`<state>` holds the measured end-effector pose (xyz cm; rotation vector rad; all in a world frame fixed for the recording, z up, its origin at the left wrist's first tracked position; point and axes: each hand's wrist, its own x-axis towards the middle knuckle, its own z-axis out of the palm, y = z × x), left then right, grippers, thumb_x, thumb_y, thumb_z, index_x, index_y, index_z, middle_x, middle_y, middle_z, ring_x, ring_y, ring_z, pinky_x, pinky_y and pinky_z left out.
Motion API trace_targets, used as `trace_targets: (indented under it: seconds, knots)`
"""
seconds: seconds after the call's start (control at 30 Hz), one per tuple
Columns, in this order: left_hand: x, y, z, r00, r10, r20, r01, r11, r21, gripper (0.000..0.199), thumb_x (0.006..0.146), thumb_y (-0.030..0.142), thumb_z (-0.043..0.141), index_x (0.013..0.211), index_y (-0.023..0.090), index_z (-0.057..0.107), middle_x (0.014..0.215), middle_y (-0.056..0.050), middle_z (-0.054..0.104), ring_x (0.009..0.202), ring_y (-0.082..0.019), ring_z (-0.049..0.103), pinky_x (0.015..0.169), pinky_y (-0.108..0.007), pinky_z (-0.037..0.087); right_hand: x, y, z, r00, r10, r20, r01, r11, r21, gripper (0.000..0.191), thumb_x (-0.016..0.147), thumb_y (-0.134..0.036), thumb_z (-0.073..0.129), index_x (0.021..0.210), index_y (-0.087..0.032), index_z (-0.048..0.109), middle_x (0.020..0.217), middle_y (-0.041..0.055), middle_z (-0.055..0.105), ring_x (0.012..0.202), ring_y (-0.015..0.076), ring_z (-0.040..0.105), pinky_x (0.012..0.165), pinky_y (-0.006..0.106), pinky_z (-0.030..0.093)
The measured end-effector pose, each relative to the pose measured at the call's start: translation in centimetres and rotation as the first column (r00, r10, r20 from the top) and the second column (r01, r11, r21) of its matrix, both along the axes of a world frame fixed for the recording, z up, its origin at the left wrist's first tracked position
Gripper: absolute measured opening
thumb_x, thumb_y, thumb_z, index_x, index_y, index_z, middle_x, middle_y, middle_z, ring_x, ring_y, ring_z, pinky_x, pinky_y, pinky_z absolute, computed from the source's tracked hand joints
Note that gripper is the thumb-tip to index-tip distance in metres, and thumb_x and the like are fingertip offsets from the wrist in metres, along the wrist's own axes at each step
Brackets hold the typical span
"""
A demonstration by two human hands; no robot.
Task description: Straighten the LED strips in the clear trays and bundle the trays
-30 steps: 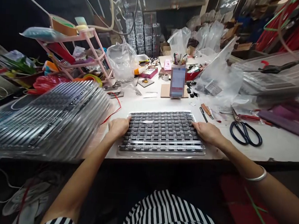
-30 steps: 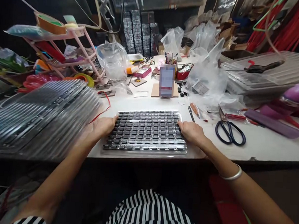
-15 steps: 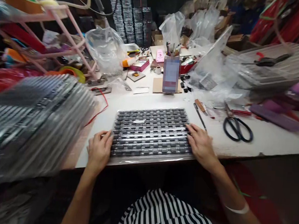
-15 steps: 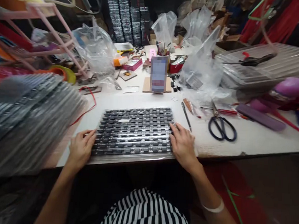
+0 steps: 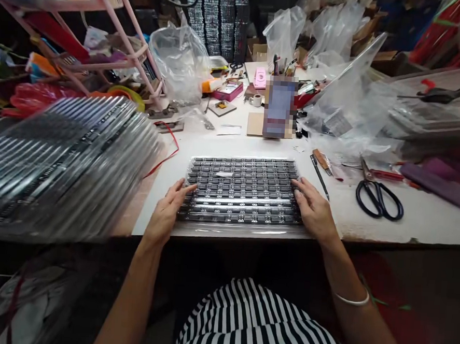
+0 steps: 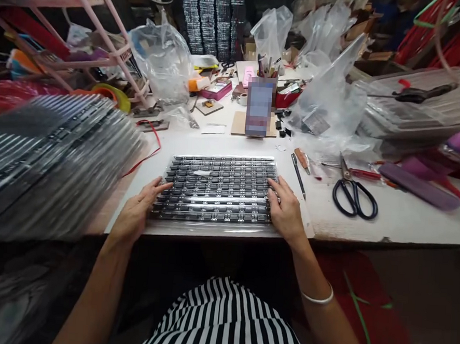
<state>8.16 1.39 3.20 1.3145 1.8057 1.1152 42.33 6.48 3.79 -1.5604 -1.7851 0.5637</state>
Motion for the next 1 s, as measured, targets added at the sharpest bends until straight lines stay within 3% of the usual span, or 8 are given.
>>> trace_targets:
  seconds: [0.07, 0.2, 0.3, 0.4, 0.5, 0.7, 0.83, 1.0]
  knots:
    - [0.4, 0.0, 0.4, 0.999, -0.025, 0.039, 0.025, 1.000, -0.013, 0.043, 0.089, 0.050, 0.045, 0.115, 0.023, 0.066, 0.148, -0.005, 0.038, 0.138, -0.023, 0.032, 0.115, -0.038, 0.020, -0.1, 0.2, 0.4, 0.999, 0.008, -0.035, -0.008, 1.000, -0.004, 0.042, 0.091, -0.037, 0.045, 0.123, -0.016, 0.061, 0.137, 0.0137, 0.049, 0.129, 0.0251, 0.043, 0.111, 0.047, 0.031]
    - [0.5, 0.0, 0.8, 0.971, 0.008, 0.237, -0.025, 0.997, 0.070, 0.039, 0.088, 0.044, 0.051, 0.113, 0.020, 0.066, 0.142, -0.007, 0.047, 0.136, -0.022, 0.036, 0.116, -0.037, 0.020, -0.2, 0.4, 1.3, 0.993, -0.001, -0.119, 0.001, 1.000, -0.006, 0.041, 0.090, -0.038, 0.047, 0.122, -0.017, 0.062, 0.133, 0.0115, 0.054, 0.128, 0.0234, 0.045, 0.110, 0.046, 0.033]
    - [0.4, -0.3, 1.9, 0.931, 0.049, 0.362, -0.094, 0.990, 0.106, 0.029, 0.086, 0.039, 0.056, 0.104, 0.022, 0.070, 0.144, -0.005, 0.045, 0.135, -0.021, 0.036, 0.108, -0.030, 0.035, -0.5, 0.2, 3.1, 0.981, 0.005, -0.196, 0.005, 0.999, 0.049, 0.040, 0.091, -0.038, 0.049, 0.122, -0.017, 0.061, 0.132, 0.0097, 0.055, 0.127, 0.0229, 0.046, 0.111, 0.045, 0.033]
    - [0.4, -1.0, 4.2, 0.901, 0.086, 0.425, -0.208, 0.946, 0.250, 0.024, 0.075, 0.028, 0.070, 0.098, 0.026, 0.072, 0.145, -0.002, 0.043, 0.107, -0.016, 0.059, 0.077, -0.018, 0.051, -0.9, 0.0, 5.5, 0.958, 0.052, -0.283, 0.000, 0.984, 0.181, 0.039, 0.093, -0.035, 0.046, 0.128, -0.021, 0.056, 0.135, 0.0053, 0.053, 0.129, 0.0219, 0.044, 0.112, 0.044, 0.032]
    - [0.2, -1.3, 6.3, 0.870, 0.154, 0.468, -0.354, 0.856, 0.377, 0.047, 0.059, 0.013, 0.079, 0.102, 0.027, 0.071, 0.135, -0.002, 0.054, 0.072, -0.006, 0.059, 0.062, -0.015, 0.051, -0.9, 0.3, 6.9, 0.941, 0.064, -0.332, 0.029, 0.963, 0.267, 0.041, 0.096, -0.034, 0.038, 0.135, -0.026, 0.047, 0.139, 0.0014, 0.048, 0.130, 0.0221, 0.043, 0.111, 0.046, 0.035]
    - [-0.9, 0.8, 5.7, 0.718, 0.108, 0.687, -0.382, 0.887, 0.259, 0.049, 0.058, 0.009, 0.076, 0.106, 0.019, 0.069, 0.085, -0.007, 0.069, 0.067, -0.009, 0.055, 0.052, -0.016, 0.044, -1.0, 0.6, 4.7, 0.940, 0.025, -0.340, 0.057, 0.972, 0.228, 0.033, 0.093, -0.032, 0.043, 0.121, -0.023, 0.059, 0.124, 0.0054, 0.059, 0.119, 0.0226, 0.051, 0.105, 0.045, 0.040]
    - [-1.4, 1.9, 4.8, 0.674, 0.112, 0.730, -0.428, 0.864, 0.263, 0.043, 0.062, 0.008, 0.073, 0.104, 0.016, 0.068, 0.083, -0.008, 0.068, 0.068, -0.009, 0.054, 0.051, -0.017, 0.038, -3.6, -0.5, 3.5, 0.968, 0.194, -0.160, -0.158, 0.964, 0.214, 0.022, 0.091, -0.028, 0.048, 0.104, -0.021, 0.065, 0.103, 0.0067, 0.065, 0.099, 0.0206, 0.059, 0.088, 0.039, 0.048]
    - [-2.0, 1.5, 6.2, 0.674, 0.151, 0.723, -0.525, 0.786, 0.326, 0.046, 0.062, 0.003, 0.067, 0.105, 0.016, 0.065, 0.087, -0.005, 0.066, 0.061, -0.006, 0.049, 0.054, -0.018, 0.039, -8.1, -1.0, 3.2, 0.890, 0.386, 0.243, -0.432, 0.884, 0.178, 0.018, 0.092, -0.022, 0.047, 0.095, -0.016, 0.065, 0.095, 0.0087, 0.064, 0.088, 0.0212, 0.055, 0.076, 0.037, 0.038]
